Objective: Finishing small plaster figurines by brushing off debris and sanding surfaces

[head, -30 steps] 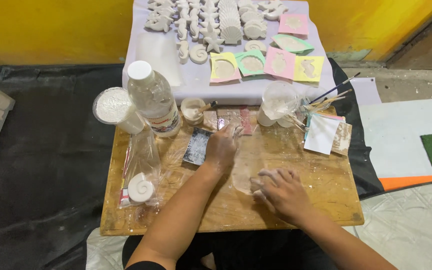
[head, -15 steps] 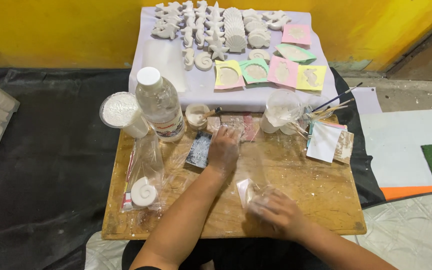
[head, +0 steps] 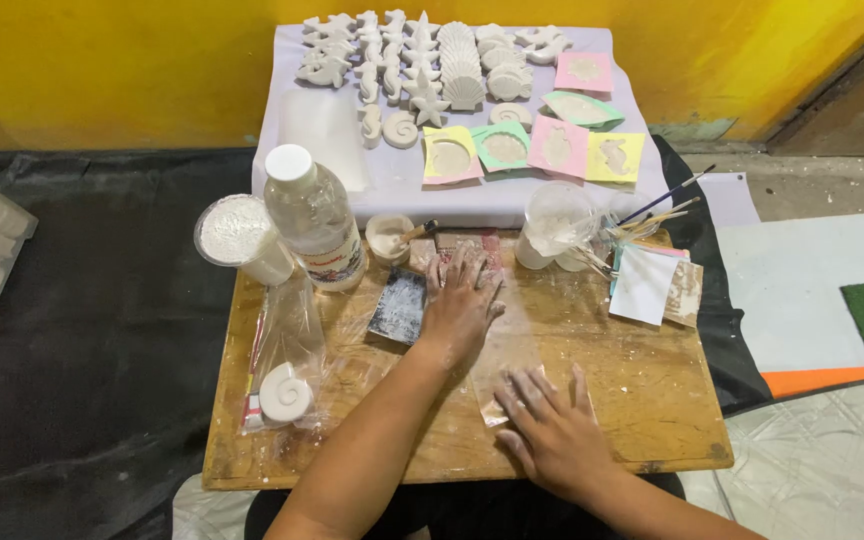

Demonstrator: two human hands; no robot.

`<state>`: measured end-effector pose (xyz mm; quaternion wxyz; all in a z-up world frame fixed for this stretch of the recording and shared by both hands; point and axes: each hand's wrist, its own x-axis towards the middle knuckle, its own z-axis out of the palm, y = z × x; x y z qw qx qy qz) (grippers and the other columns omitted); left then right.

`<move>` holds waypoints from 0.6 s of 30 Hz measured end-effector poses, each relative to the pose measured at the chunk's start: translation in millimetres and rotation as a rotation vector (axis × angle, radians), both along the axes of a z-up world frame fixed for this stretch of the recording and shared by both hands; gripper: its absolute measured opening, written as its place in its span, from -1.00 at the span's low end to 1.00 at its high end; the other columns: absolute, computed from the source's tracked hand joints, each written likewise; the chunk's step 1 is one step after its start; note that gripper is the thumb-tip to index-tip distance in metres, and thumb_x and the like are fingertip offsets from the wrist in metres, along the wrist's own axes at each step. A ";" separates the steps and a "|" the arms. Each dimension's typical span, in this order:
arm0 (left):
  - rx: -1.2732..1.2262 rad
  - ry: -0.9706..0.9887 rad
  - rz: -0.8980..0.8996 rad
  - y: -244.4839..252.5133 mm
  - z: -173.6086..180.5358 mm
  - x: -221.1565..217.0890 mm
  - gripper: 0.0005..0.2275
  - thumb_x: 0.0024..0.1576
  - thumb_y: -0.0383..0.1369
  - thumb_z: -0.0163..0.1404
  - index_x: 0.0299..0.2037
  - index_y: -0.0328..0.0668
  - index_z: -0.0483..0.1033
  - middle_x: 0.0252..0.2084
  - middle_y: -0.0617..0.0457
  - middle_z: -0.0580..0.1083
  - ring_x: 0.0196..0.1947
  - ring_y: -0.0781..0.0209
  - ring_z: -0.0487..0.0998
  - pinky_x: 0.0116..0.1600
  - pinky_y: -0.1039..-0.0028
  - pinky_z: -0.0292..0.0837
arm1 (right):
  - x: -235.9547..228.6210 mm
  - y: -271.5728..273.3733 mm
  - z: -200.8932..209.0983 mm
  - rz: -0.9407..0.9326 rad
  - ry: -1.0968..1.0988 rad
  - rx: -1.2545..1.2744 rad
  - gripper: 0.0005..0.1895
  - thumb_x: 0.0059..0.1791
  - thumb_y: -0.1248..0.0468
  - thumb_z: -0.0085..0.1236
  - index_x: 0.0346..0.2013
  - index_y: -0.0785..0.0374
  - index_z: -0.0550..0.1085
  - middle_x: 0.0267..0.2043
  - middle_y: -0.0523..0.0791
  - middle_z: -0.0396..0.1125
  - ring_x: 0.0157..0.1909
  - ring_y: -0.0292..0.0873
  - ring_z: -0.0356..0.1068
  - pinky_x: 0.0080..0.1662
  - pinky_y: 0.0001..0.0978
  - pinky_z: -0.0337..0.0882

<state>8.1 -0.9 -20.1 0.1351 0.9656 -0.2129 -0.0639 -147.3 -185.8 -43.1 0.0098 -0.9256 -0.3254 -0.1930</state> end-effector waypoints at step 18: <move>-0.035 0.002 -0.028 -1.6 10.7 -6.2 -0.41 0.13 -0.50 -0.14 0.43 0.02 0.08 0.54 -0.17 -0.11 0.54 -0.21 -0.39 0.44 -0.30 -0.60 | 2.0 -6.6 6.2 0.074 0.065 0.014 -0.41 0.07 -0.15 -0.03 0.25 0.13 0.39 0.35 0.02 0.26 0.35 0.13 0.24 0.37 0.22 0.05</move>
